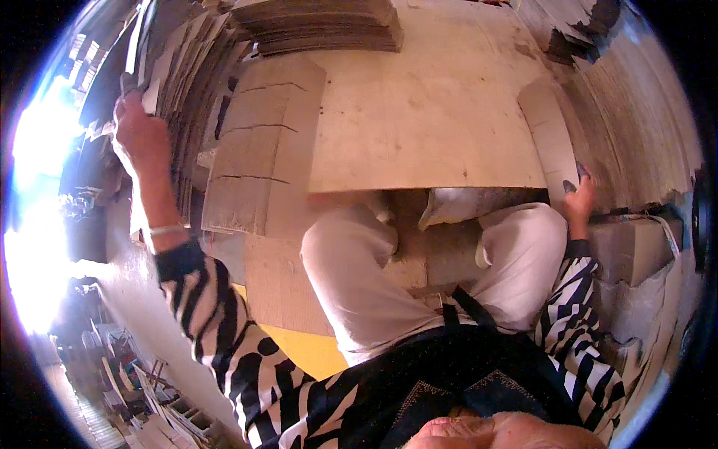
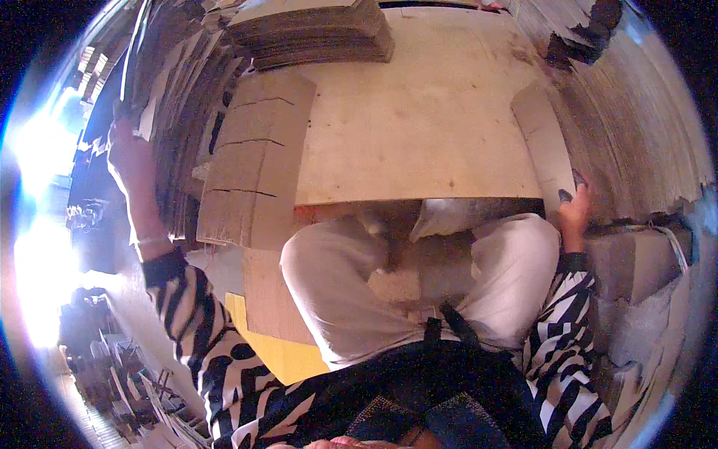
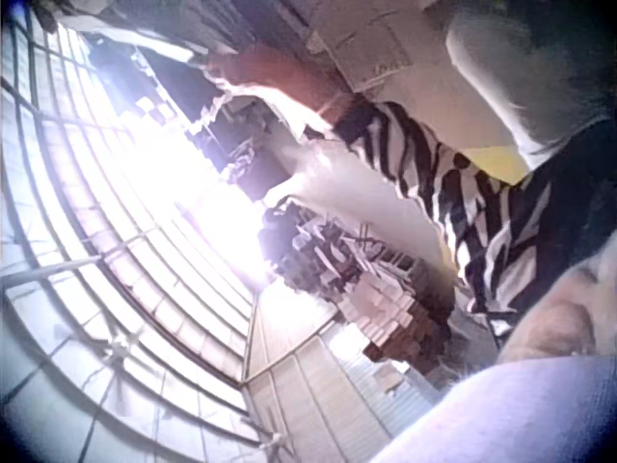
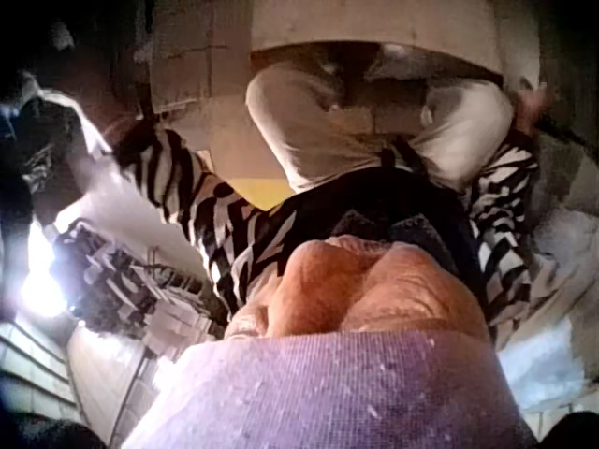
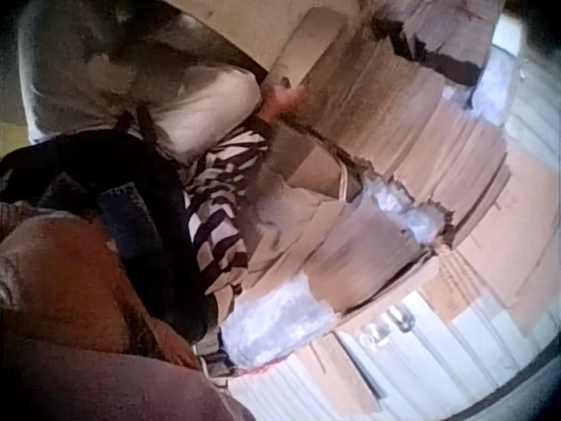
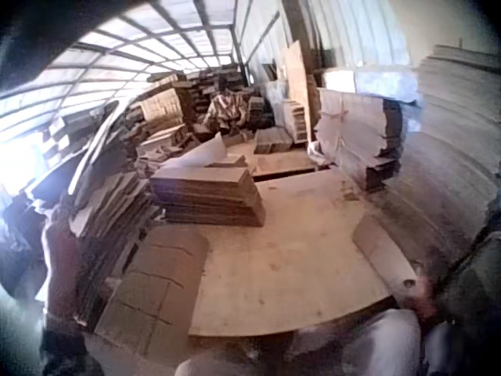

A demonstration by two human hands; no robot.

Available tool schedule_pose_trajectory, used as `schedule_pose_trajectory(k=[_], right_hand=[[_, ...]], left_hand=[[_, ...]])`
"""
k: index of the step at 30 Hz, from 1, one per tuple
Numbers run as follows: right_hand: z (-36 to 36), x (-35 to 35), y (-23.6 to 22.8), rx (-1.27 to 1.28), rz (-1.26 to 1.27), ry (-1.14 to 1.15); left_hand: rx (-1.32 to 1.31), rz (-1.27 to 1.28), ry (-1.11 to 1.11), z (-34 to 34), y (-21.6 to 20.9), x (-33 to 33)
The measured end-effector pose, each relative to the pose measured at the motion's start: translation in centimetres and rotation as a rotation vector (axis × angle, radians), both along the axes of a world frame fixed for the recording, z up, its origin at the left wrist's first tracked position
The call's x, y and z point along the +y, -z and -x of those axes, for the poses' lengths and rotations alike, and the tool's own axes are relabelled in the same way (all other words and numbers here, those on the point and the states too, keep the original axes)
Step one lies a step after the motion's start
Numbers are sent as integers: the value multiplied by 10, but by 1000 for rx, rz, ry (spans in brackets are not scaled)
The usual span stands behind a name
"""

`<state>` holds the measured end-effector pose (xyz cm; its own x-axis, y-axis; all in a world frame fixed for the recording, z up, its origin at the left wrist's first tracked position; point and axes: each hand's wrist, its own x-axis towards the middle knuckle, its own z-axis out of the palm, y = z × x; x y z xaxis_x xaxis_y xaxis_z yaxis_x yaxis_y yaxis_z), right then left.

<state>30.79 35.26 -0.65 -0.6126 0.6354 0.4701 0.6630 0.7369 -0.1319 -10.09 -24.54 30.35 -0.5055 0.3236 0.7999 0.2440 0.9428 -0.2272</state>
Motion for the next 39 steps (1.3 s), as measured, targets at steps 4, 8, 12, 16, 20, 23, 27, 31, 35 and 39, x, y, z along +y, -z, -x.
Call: schedule_pose_trajectory(k=[4, 8, 12, 16, 20, 23, 27, 31, 35, 39], right_hand=[[-2, 17, -6, 14, 180, 215], [-8, 37, -14, 91, 375, 265], [-42, 72, -6, 108, 231, 266], [-45, 62, -43, 210, 30, 118], [57, -40, -104, 95, 179, -36], [115, -87, -108, 2, 231, -322], [162, -123, -79, -349, 206, -473], [156, -132, -45, -247, 200, -585], [157, -143, -66, -216, 207, -651], [169, -167, -80, 23, 247, -768]], left_hand=[[-106, 103, -378, 56, 7, -54], [-208, 155, -453, 113, 64, -108], [-451, 18, -402, 138, 91, -111], [-175, 45, -214, 111, 110, -62], [-300, 40, 368, 67, 165, 7], [-543, 186, -104, 46, 231, 104], [-591, 162, -248, 58, 259, 132], [-327, 212, -100, 42, 250, 129], [-781, 165, -97, 12, 250, 144], [-1127, -327, 190, 13, 269, 146]])
